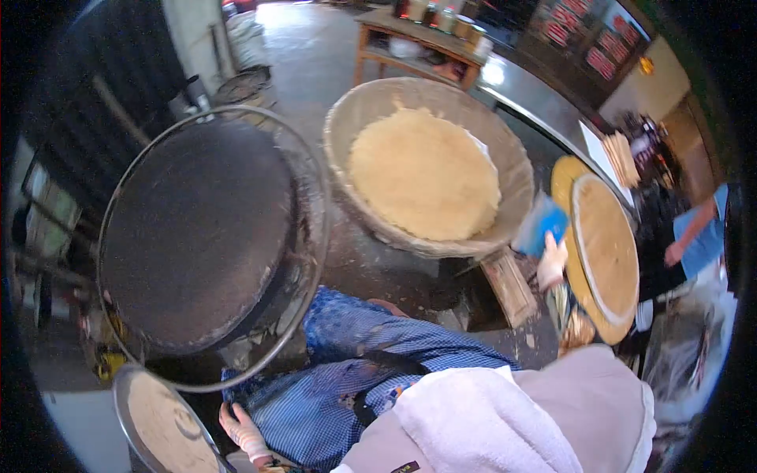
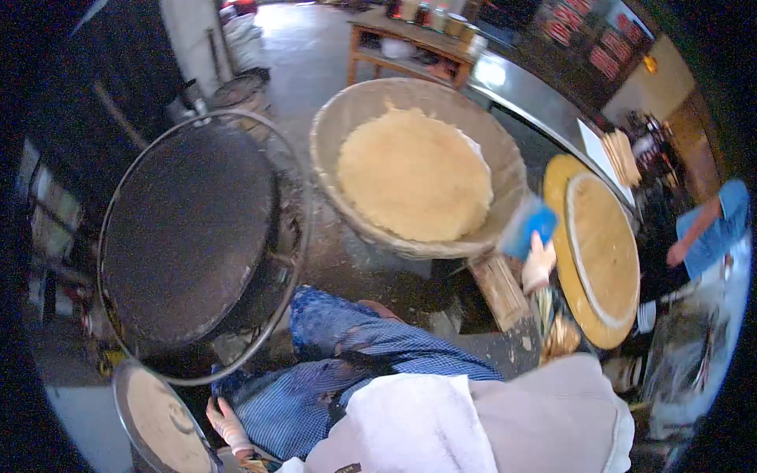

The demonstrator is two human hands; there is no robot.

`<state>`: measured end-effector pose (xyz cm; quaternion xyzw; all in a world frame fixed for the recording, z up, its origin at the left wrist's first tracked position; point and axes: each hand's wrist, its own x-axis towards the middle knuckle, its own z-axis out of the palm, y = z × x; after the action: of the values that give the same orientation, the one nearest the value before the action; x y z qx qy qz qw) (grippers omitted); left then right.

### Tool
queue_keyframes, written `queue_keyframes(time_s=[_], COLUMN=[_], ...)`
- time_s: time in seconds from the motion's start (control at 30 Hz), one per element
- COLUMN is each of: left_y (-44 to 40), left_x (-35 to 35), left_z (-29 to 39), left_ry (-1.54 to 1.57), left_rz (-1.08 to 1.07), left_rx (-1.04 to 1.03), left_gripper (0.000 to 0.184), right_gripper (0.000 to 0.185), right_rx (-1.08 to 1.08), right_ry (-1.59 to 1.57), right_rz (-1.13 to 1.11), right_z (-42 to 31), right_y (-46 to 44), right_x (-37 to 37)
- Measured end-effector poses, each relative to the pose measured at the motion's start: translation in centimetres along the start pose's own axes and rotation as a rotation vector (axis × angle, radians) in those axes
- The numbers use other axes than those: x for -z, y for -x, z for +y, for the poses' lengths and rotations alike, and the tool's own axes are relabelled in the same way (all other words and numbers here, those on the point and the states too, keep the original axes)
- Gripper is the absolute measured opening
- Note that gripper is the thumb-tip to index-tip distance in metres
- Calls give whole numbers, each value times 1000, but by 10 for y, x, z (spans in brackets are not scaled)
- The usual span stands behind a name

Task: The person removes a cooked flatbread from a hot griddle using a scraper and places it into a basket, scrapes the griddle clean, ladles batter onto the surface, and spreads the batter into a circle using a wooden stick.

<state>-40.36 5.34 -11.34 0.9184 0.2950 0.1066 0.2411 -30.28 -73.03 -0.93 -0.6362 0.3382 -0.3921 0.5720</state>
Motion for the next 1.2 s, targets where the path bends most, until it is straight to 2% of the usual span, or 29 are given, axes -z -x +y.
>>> queue_keyframes(time_s=[0.03,0.07,0.1,0.13,0.2,0.23,0.27,0.3,0.37,0.43,0.47,0.5,0.57,0.6,0.67,0.7,0.73,0.8,0.87,0.93,1.0,1.03,1.07,1.1,1.13,1.17,1.2], left_y=[-3,-7,-12,-18,-20,-15,-9,-10,4,30,43,64,102,120,162,178,192,210,228,244,271,292,309,313,312,306,300], left_x=[0,-2,-3,-3,-4,6,18,19,34,55,56,59,77,80,81,81,84,106,143,186,184,173,162,157,147,145,143], left_z=[1,3,1,0,2,33,60,68,113,157,155,159,171,170,164,161,158,158,145,125,80,52,32,29,33,41,49], left_ry=[-24,-79,-134,-195,-289,-293,-307,-252,-206,-96,-151,-115,-88,-47,29,69,111,65,-11,-113,-215,-121,-23,64,49,157,263], left_rz=[-1,46,45,49,108,70,89,139,194,193,181,202,12,-46,21,38,51,154,275,339,585,531,474,465,448,432,415], left_rx=[33,33,25,26,-135,-131,-217,-331,-355,-393,-428,-458,-348,-342,-379,-370,-367,-321,-242,42,175,231,275,278,281,271,262], left_gripper=[43,43,43,43,44,44,44,43,40,38,40,43,45,45,44,43,43,41,40,37,34,33,32,31,32,34,37], right_gripper=[31,29,30,29,31,33,36,37,42,49,54,63,66,66,60,53,45,37,32,34,40,44,48,54,61,57,45], right_rx=[-16,-80,-80,0,100,39,58,262,650,882,908,715,470,158,416,430,656,658,644,629,754,147,-246,-418,-448,-503,-248], right_ry=[78,244,411,988,1068,1165,1214,1166,1161,1482,1569,1652,1716,1721,1582,1305,1074,659,376,157,-100,47,244,770,913,1090,745], right_rz=[136,239,244,195,32,-50,-127,-154,-207,-118,-93,-190,-134,-265,-489,-777,-894,-1284,-1595,-1928,-2385,-2665,-2830,-2764,-2802,-2816,-2932], right_z=[45,61,85,103,107,83,94,115,161,217,238,226,188,145,240,208,166,43,-13,-87,-112,-116,-100,-109,-84,-63,-4], right_y=[4,28,42,47,59,65,55,45,29,46,54,65,94,100,28,38,76,190,280,390,487,529,570,618,651,684,708], right_x=[63,94,125,148,134,107,98,92,76,69,65,57,17,-6,-16,-58,-101,-186,-237,-250,-244,-224,-207,-182,-160,-144,-136])
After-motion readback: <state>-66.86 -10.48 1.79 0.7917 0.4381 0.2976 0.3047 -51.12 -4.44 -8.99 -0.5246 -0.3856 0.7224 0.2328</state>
